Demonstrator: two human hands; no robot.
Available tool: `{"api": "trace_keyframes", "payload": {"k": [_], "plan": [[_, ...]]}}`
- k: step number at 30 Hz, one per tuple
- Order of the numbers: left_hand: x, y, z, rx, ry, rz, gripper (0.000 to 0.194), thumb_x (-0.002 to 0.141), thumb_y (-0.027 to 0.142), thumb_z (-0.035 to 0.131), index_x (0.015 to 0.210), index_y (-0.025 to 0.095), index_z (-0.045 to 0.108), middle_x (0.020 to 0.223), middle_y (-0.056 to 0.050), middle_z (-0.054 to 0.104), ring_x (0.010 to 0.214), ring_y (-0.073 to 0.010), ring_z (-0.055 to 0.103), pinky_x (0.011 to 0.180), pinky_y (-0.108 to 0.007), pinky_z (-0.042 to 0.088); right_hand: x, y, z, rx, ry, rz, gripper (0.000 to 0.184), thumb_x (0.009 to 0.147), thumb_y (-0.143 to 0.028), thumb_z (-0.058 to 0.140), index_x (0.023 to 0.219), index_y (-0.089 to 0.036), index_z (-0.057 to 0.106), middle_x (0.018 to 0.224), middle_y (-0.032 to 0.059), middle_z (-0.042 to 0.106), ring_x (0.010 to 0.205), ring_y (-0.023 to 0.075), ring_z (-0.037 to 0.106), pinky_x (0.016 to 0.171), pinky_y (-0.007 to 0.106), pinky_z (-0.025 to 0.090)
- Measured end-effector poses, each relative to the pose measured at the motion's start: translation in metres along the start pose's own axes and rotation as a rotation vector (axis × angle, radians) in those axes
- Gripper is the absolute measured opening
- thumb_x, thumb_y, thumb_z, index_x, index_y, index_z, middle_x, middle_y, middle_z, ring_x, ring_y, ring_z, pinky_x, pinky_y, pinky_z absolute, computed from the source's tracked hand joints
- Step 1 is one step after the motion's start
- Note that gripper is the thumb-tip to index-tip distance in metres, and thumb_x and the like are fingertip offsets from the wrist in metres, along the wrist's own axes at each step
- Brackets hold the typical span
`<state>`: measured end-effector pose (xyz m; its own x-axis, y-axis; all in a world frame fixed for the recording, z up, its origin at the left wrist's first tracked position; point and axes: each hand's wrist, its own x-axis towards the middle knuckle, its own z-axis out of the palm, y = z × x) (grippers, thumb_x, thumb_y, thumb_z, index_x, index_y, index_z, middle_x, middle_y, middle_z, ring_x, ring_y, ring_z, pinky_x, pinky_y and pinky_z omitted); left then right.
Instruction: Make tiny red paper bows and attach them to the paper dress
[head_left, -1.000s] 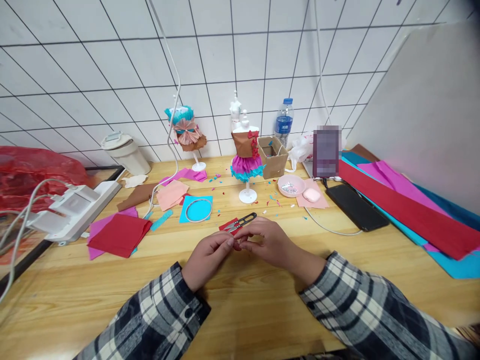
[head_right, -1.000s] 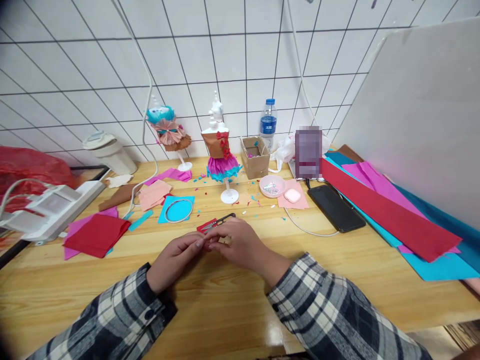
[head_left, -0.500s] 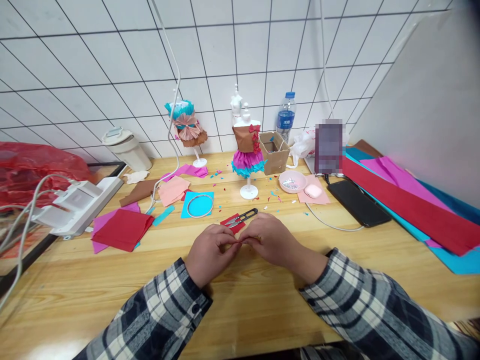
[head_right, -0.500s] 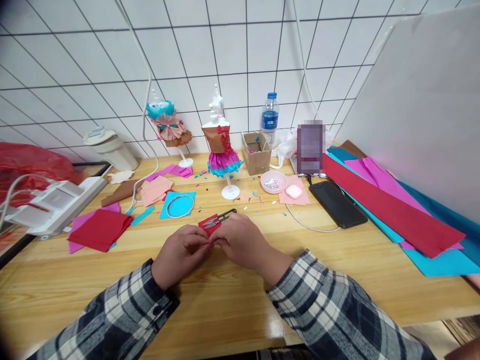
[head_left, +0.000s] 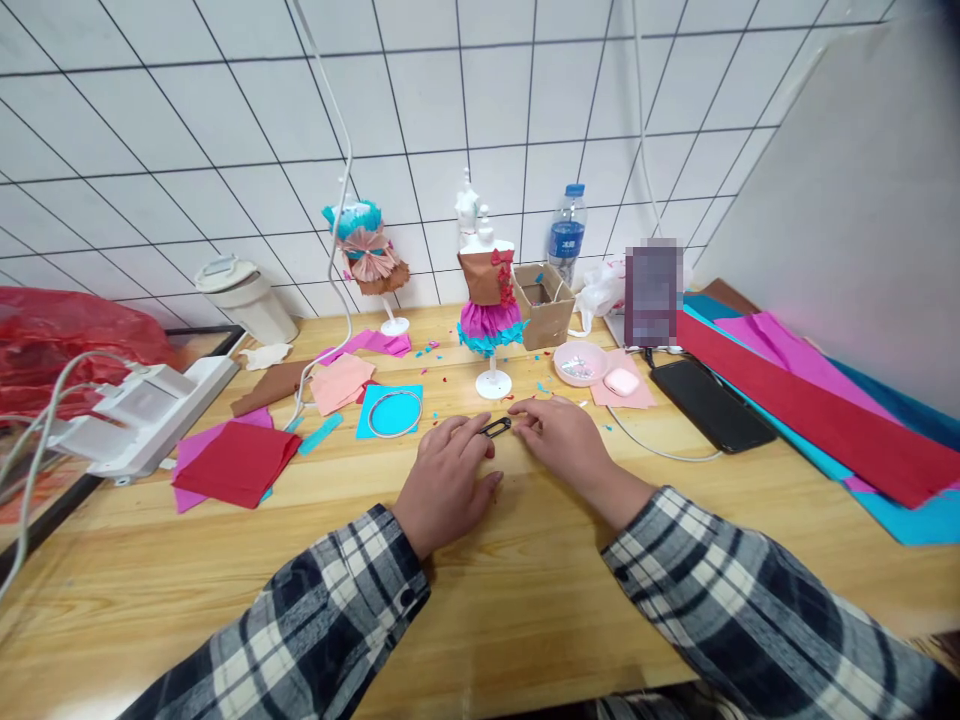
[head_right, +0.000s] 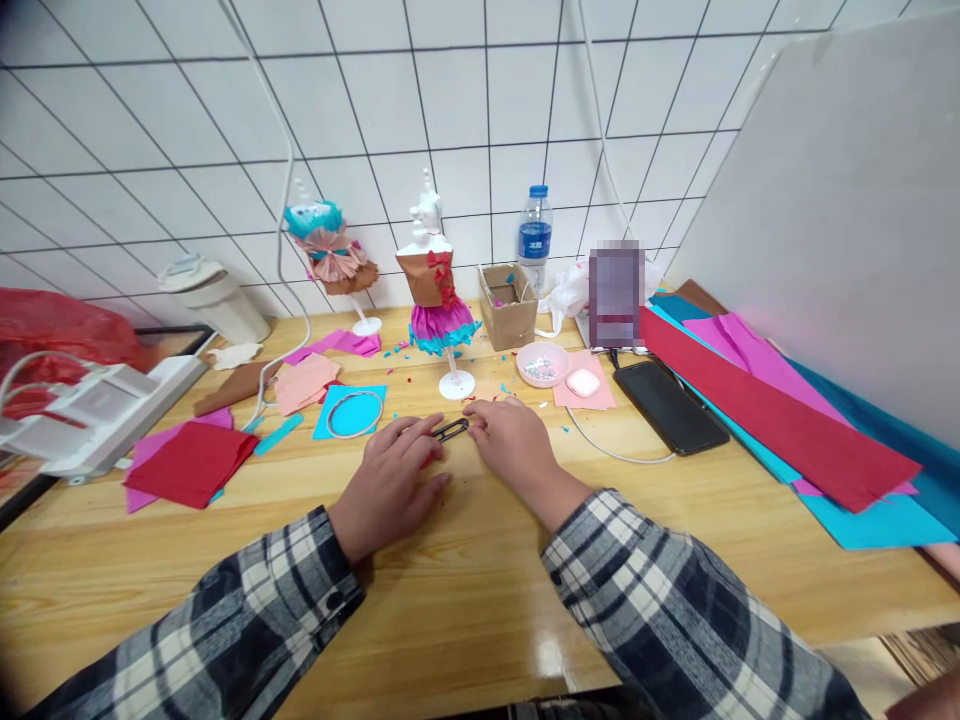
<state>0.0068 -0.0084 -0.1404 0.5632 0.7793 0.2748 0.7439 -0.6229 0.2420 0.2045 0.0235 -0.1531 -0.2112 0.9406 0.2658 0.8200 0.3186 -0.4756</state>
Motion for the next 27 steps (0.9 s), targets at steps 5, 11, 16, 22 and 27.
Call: {"api": "trace_keyframes", "payload": {"k": [5,11,16,22,27], "plan": [[0.005,0.002,0.007,0.08,-0.055,0.062,0.011,0.085,0.027,0.055,0.091,0.019,0.057,0.144,-0.008,0.046,0.129,-0.0324,0.038,0.102,-0.053,0.032,0.001,-0.003,0.0,-0.054,-0.026,0.03,0.021,0.085,-0.023,0.06,0.105,-0.024,0.066,0.089,0.0011,0.073,0.086,0.0194,0.061,0.076,0.03,0.041],[0.011,0.004,0.01,0.075,-0.096,0.083,0.01,0.088,0.026,0.051,0.089,0.019,0.057,0.14,-0.007,0.052,0.126,-0.03,0.042,0.1,-0.051,0.031,0.004,-0.006,0.0,-0.104,-0.087,0.029,0.022,0.086,-0.024,0.058,0.107,-0.024,0.065,0.091,0.0027,0.073,0.086,0.0201,0.061,0.076,0.031,0.041],[0.012,0.001,0.011,0.044,-0.141,0.075,0.012,0.089,0.029,0.051,0.088,0.018,0.057,0.14,-0.007,0.052,0.123,-0.0306,0.043,0.099,-0.052,0.032,0.004,0.003,0.001,-0.074,-0.096,0.025,0.022,0.084,-0.023,0.061,0.106,-0.025,0.066,0.091,0.0024,0.072,0.087,0.0205,0.061,0.078,0.032,0.043],[0.012,-0.006,0.01,-0.021,-0.165,0.083,0.009,0.089,0.027,0.051,0.088,0.02,0.057,0.142,-0.002,0.05,0.129,-0.0284,0.038,0.103,-0.051,0.03,0.006,0.012,0.001,0.034,-0.047,-0.129,0.037,0.082,-0.021,0.061,0.119,-0.022,0.06,0.116,0.0068,0.063,0.107,0.0226,0.052,0.094,0.036,0.041],[0.014,-0.005,0.008,-0.045,-0.12,0.085,0.008,0.088,0.025,0.051,0.091,0.022,0.058,0.138,0.0,0.055,0.128,-0.0276,0.041,0.104,-0.053,0.028,0.01,0.006,0.011,0.06,-0.14,-0.183,0.061,0.082,-0.018,0.062,0.139,-0.022,0.042,0.111,0.0062,0.067,0.103,0.0229,0.052,0.092,0.039,0.04]]}}
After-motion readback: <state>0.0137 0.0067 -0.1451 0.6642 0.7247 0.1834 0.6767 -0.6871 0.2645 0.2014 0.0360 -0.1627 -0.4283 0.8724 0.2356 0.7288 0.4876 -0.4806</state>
